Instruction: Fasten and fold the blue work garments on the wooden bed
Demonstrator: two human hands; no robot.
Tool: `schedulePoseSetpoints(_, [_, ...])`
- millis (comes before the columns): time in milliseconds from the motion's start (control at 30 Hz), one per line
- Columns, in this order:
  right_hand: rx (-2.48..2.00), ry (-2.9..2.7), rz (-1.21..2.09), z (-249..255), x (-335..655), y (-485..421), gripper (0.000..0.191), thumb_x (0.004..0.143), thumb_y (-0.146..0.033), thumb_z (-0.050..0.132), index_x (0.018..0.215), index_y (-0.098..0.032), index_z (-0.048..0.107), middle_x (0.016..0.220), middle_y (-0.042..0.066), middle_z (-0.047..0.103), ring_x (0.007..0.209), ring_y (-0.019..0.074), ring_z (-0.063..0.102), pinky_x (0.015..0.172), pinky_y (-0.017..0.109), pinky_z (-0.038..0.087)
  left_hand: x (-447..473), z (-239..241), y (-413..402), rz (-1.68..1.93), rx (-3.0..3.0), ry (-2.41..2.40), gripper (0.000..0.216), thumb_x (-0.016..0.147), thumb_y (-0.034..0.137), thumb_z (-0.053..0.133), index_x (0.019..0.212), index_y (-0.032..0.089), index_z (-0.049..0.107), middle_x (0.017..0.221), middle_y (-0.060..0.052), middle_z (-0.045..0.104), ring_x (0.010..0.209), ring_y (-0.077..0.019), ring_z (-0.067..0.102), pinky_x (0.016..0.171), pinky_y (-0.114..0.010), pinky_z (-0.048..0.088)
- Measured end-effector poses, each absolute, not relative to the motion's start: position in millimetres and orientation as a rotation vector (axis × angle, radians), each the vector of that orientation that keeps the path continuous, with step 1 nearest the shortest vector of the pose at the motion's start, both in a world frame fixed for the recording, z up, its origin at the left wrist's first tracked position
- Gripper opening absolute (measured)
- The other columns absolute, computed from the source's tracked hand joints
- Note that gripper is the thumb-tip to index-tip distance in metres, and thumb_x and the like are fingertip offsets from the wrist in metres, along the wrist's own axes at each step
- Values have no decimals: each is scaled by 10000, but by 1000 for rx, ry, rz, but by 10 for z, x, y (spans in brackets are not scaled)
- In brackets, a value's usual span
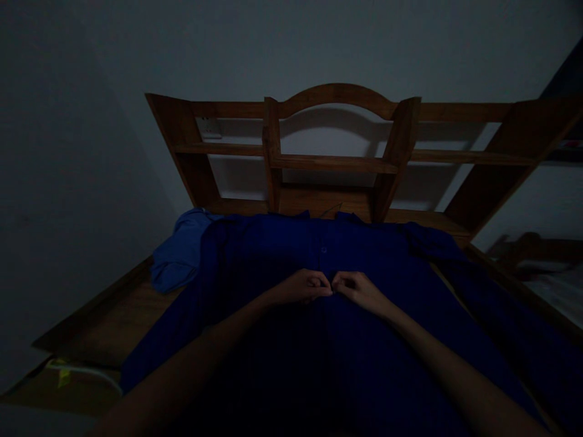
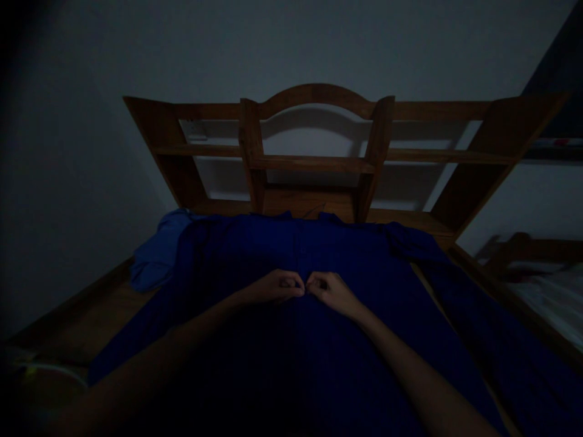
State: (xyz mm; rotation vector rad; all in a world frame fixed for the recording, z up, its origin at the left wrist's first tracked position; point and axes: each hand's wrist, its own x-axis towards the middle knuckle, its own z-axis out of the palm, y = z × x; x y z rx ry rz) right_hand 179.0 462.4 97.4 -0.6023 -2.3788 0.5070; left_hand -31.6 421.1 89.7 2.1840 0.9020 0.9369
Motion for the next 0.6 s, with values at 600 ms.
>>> schedulePoseSetpoints(600, [-768,-2289,260,1025,1644,4363,194,816,-321,496,754,-158,581,701,-6,577,655,113,528,627,215,371,19,810,3650,1129,2589,1452,351,831,528,429,826,179,467,788,-20,541,738,-161,549,715,-291,425])
